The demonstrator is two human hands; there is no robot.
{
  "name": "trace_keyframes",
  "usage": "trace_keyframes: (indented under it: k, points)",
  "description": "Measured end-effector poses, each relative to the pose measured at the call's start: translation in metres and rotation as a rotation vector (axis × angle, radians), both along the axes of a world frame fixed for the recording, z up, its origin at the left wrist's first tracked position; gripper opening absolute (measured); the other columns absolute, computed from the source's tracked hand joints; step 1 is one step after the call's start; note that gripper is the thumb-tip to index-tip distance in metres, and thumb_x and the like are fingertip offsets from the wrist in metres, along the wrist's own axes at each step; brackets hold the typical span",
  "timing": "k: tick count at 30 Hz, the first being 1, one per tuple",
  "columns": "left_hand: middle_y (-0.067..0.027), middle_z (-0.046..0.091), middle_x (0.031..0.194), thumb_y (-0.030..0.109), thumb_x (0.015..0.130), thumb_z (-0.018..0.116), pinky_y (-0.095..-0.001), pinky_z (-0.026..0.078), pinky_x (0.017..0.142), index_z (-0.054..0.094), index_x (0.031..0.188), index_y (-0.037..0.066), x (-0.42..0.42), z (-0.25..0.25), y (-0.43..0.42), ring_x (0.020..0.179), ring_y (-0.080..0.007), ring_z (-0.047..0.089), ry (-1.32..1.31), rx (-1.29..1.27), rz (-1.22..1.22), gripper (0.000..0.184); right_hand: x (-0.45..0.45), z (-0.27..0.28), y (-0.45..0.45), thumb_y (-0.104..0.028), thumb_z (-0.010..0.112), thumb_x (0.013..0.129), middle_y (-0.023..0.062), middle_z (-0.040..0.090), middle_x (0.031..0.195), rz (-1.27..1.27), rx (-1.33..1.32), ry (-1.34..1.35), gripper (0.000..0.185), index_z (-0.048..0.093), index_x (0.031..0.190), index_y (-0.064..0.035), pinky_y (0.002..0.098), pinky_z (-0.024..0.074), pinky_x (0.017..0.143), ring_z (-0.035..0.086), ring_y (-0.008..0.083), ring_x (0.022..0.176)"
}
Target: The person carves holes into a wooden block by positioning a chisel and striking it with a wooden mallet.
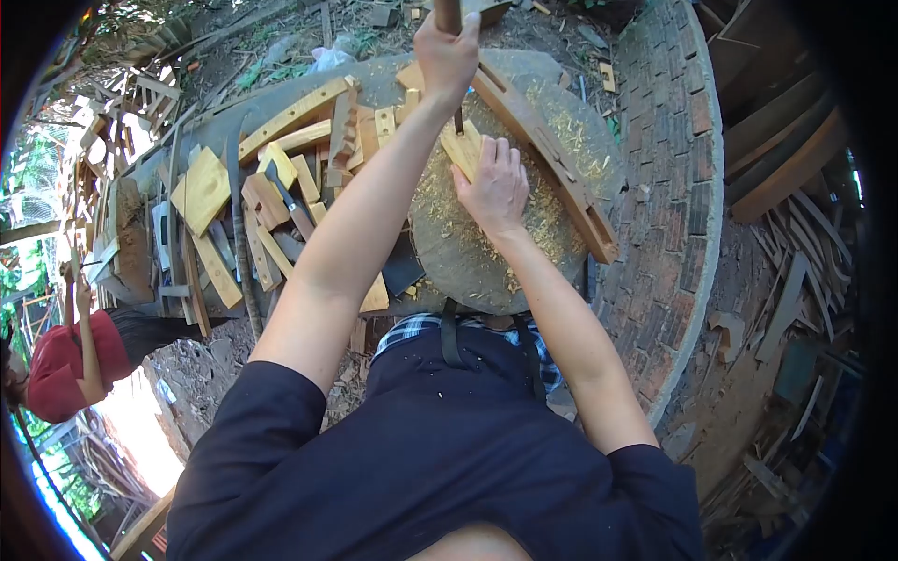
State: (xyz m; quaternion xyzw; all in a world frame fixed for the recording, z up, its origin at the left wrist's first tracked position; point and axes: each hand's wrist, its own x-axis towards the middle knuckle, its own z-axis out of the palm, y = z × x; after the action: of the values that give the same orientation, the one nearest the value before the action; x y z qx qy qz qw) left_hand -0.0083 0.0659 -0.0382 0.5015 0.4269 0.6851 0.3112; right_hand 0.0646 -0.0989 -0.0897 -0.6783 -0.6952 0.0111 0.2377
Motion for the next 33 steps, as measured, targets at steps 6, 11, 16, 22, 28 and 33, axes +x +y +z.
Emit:
trace_keyframes:
  k: [6,11,16,22,28,33]
  points:
    - [0.0027,0.051,0.057,0.020,0.086,0.072,-0.0223,0.031,0.040,0.055,0.072,0.006,0.028,0.022,0.000,0.046,-0.0041,0.044,0.149,-0.379,-0.488,0.027,0.001,0.001,0.000,-0.032,0.078,0.070,0.0104,0.052,0.100,0.003,-0.025,0.018,0.056,0.050,0.110,-0.0045,0.0401,0.0481,0.076,0.055,0.0276,0.093]
    - [0.0067,0.042,0.060,0.026,0.086,0.074,-0.0198,0.024,0.040,0.052,0.085,0.010,0.028,0.019,0.012,0.047,-0.0005,0.033,0.131,-0.562,-0.881,0.027,0.001,0.003,0.000,-0.031,0.078,0.071,0.0109,0.053,0.101,-0.001,-0.047,0.014,0.058,0.049,0.114,-0.0049,0.0396,0.0504,0.076,0.056,0.0275,0.094]
    - [0.0097,0.039,0.059,0.029,0.086,0.073,-0.0184,0.020,0.039,0.046,0.078,0.014,0.055,0.014,0.008,0.046,0.0008,0.030,0.312,-0.634,-1.223,0.032,0.001,0.001,-0.001,-0.033,0.078,0.070,0.0104,0.053,0.102,-0.013,-0.039,0.010,0.059,0.050,0.113,-0.0041,0.0404,0.0480,0.077,0.055,0.0274,0.095]
    - [0.0120,0.033,0.059,0.027,0.087,0.071,-0.0175,0.016,0.037,0.048,0.086,0.013,0.066,0.015,-0.002,0.044,0.0018,0.026,0.415,-0.806,-1.626,0.027,0.001,0.001,-0.002,-0.035,0.078,0.070,0.0098,0.053,0.104,-0.007,-0.030,0.023,0.057,0.050,0.111,-0.0059,0.0409,0.0483,0.077,0.055,0.0275,0.096]
    - [0.0106,0.031,0.060,0.020,0.092,0.064,-0.0179,0.017,0.037,0.044,0.087,0.014,0.003,0.048,-0.009,0.044,0.0003,0.026,0.118,-0.701,-1.356,0.022,0.000,0.003,-0.003,-0.035,0.078,0.070,0.0089,0.053,0.102,-0.022,-0.024,0.027,0.055,0.051,0.110,-0.0070,0.0410,0.0486,0.077,0.055,0.0265,0.098]
    - [0.0093,0.033,0.057,0.022,0.093,0.063,-0.0191,0.016,0.037,0.041,0.081,0.017,-0.089,0.062,-0.022,0.042,-0.0006,0.026,-0.075,-0.690,-1.114,0.026,0.000,0.001,0.003,-0.034,0.077,0.072,0.0093,0.053,0.104,-0.056,-0.046,0.049,0.055,0.051,0.112,-0.0066,0.0411,0.0502,0.079,0.056,0.0269,0.096]
